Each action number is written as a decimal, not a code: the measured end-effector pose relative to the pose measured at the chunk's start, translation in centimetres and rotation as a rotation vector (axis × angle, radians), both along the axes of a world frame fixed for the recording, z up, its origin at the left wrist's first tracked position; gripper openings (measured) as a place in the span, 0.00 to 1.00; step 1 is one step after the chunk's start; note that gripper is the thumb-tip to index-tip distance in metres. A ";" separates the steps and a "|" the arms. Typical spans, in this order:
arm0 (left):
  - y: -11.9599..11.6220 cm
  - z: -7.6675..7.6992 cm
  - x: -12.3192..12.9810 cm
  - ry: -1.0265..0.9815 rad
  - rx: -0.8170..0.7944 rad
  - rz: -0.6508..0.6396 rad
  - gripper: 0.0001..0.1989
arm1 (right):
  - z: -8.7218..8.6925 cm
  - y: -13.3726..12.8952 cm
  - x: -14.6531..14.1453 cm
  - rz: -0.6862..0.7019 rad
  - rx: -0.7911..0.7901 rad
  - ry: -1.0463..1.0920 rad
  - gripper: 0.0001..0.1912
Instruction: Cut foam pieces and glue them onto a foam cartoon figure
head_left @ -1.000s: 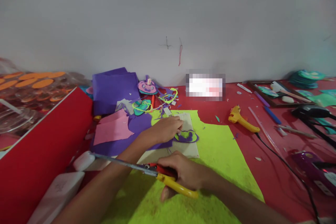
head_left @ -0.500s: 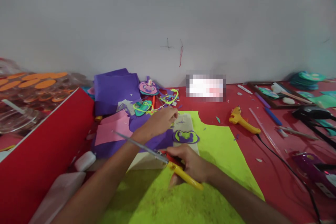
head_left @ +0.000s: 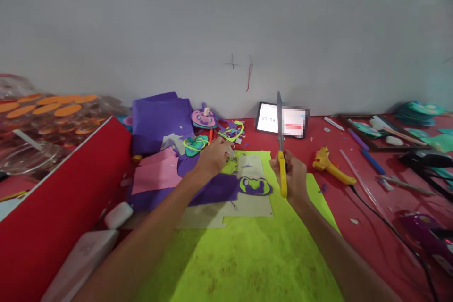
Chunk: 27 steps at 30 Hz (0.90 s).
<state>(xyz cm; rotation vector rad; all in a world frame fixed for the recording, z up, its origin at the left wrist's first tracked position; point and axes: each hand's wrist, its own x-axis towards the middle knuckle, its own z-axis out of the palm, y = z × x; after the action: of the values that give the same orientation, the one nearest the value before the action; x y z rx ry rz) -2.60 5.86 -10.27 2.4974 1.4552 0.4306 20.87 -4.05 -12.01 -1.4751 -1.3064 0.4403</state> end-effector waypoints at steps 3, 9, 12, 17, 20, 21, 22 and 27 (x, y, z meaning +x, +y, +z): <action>-0.4 -0.4 0.3 0.012 0.043 0.020 0.22 | -0.6 0.5 0.0 0.000 -0.042 -0.033 0.21; -0.5 -1.3 1.1 0.019 0.142 -0.086 0.19 | -0.3 1.2 -0.5 0.050 -0.105 -0.083 0.25; 0.3 -1.9 1.8 0.060 0.156 -0.070 0.19 | 0.3 1.3 -0.7 0.074 -0.120 -0.115 0.27; 1.6 -2.4 2.3 0.064 0.168 -0.101 0.20 | 0.6 1.5 -1.0 0.134 -0.133 -0.135 0.30; 1.7 -1.9 2.3 0.054 0.163 -0.088 0.19 | 0.6 1.6 -1.1 0.141 -0.125 -0.143 0.31; 1.6 -1.7 2.3 0.047 0.167 -0.074 0.19 | 0.6 1.6 -1.1 0.141 -0.123 -0.147 0.31; 1.6 -1.5 2.3 0.040 0.170 -0.056 0.19 | 0.6 1.7 -1.1 0.141 -0.124 -0.151 0.31; 1.6 -0.7 3.1 0.030 0.162 0.025 0.18 | 0.5 1.7 -1.0 0.102 -0.135 -0.137 0.30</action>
<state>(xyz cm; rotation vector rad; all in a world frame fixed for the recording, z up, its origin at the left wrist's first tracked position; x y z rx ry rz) 0.52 7.45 -10.92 2.6231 1.5216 0.5385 19.87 -2.30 -11.49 -1.5779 -1.4902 0.5100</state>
